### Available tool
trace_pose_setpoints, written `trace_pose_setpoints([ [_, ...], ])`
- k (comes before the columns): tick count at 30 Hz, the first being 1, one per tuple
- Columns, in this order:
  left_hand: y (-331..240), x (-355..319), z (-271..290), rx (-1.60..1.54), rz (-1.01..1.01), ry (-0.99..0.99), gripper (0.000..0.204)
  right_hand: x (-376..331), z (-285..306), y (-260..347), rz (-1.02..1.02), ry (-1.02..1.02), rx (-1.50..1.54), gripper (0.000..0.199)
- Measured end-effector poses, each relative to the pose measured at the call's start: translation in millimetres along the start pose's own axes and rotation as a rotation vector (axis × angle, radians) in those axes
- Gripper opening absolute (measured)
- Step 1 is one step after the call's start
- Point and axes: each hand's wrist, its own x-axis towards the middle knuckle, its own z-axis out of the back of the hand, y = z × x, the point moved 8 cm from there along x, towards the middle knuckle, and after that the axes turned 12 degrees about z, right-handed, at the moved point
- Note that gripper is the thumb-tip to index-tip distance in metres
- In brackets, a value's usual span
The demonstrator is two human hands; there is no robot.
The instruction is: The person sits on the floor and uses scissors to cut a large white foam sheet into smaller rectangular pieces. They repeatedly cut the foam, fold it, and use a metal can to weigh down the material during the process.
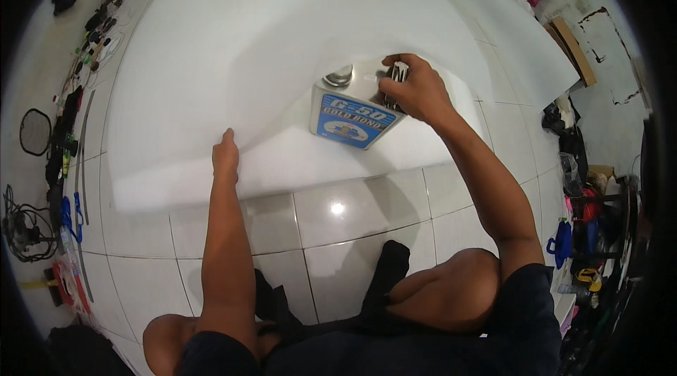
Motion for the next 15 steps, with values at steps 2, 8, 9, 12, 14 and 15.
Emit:
trace_pose_setpoints([
  [2, -7.7, -0.3, 0.4, -0.052, -0.054, 0.015, 0.076, -9.9, 0.9, 1.5, 0.014, 0.022, 0.054, 0.041],
  [8, -3.2, -3.3, 11.2, -0.051, -0.021, 0.045, 0.074, -63.4, 28.7, 33.8, 0.091, 0.126, 0.162, 0.038],
  [9, -3.8, -4.7, 12.3, -0.044, -0.009, 0.042, 0.074, -71.4, 29.4, 33.7, 0.122, 0.126, 0.204, 0.035],
  [12, -6.5, -12.1, 15.9, -0.024, -0.015, -0.002, 0.074, -100.0, 20.5, 30.6, 0.037, 0.23, 0.395, 0.031],
  [14, -5.7, -8.2, 10.8, -0.013, -0.056, 0.001, 0.073, -122.8, 7.2, 22.7, 0.028, 0.294, 0.462, 0.029],
  [15, -5.2, -7.1, 10.2, -0.007, -0.074, -0.001, 0.073, -132.1, -2.9, 17.7, -0.027, 0.335, 0.46, 0.029],
])
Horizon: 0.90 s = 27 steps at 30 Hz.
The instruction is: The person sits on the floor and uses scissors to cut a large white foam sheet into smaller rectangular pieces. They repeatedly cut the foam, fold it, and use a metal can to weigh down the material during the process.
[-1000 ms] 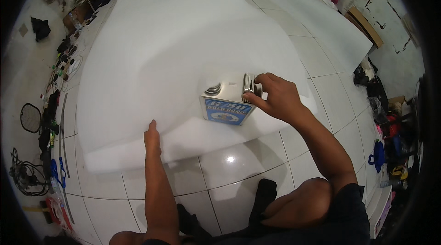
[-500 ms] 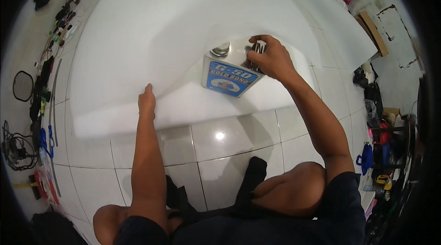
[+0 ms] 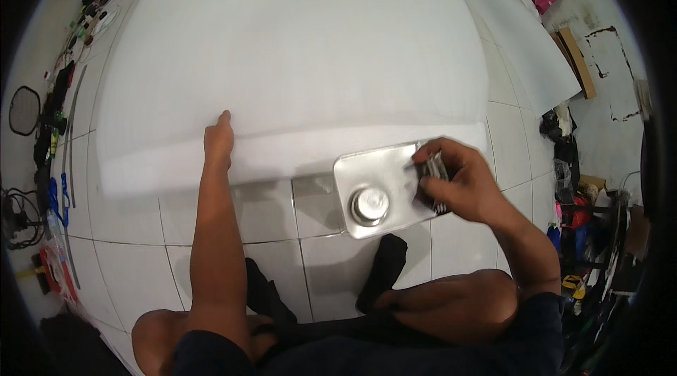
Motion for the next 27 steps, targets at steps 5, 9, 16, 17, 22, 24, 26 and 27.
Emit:
trace_pose_setpoints([
  [5, 3.2, 6.1, 2.4, 0.152, -0.036, -0.069, 0.069, -18.5, -40.9, -51.3, -0.062, 0.068, -0.009, 0.029],
  [9, 7.3, 7.2, 0.6, 0.288, -0.07, -0.109, 0.069, -25.4, -53.0, -64.9, 0.022, 0.057, -0.022, 0.028],
  [16, 17.0, 21.4, 2.7, 0.392, -0.102, -0.12, 0.073, -10.1, -55.1, -64.6, 0.081, -0.044, 0.037, 0.029],
  [17, 17.3, 20.0, -0.4, 0.402, -0.098, -0.116, 0.073, -8.0, -53.6, -66.8, 0.09, -0.068, 0.059, 0.03],
  [22, 15.3, 23.6, -3.3, 0.471, -0.349, -0.131, 0.071, 0.7, -52.0, -43.8, -0.023, 0.258, -0.115, 0.056],
  [24, 18.6, 21.6, -8.1, 0.404, -0.397, -0.136, 0.068, 1.9, -38.3, -41.7, -0.058, 0.386, -0.084, 0.073],
  [26, 30.2, 19.3, 6.9, 0.292, -0.28, -0.222, 0.067, 9.1, -6.9, -31.3, 0.097, 0.593, -0.049, 0.088],
  [27, 34.8, 24.9, 13.9, 0.301, -0.331, -0.235, 0.067, 16.9, 33.8, -32.6, 0.174, 0.486, -0.111, 0.076],
])
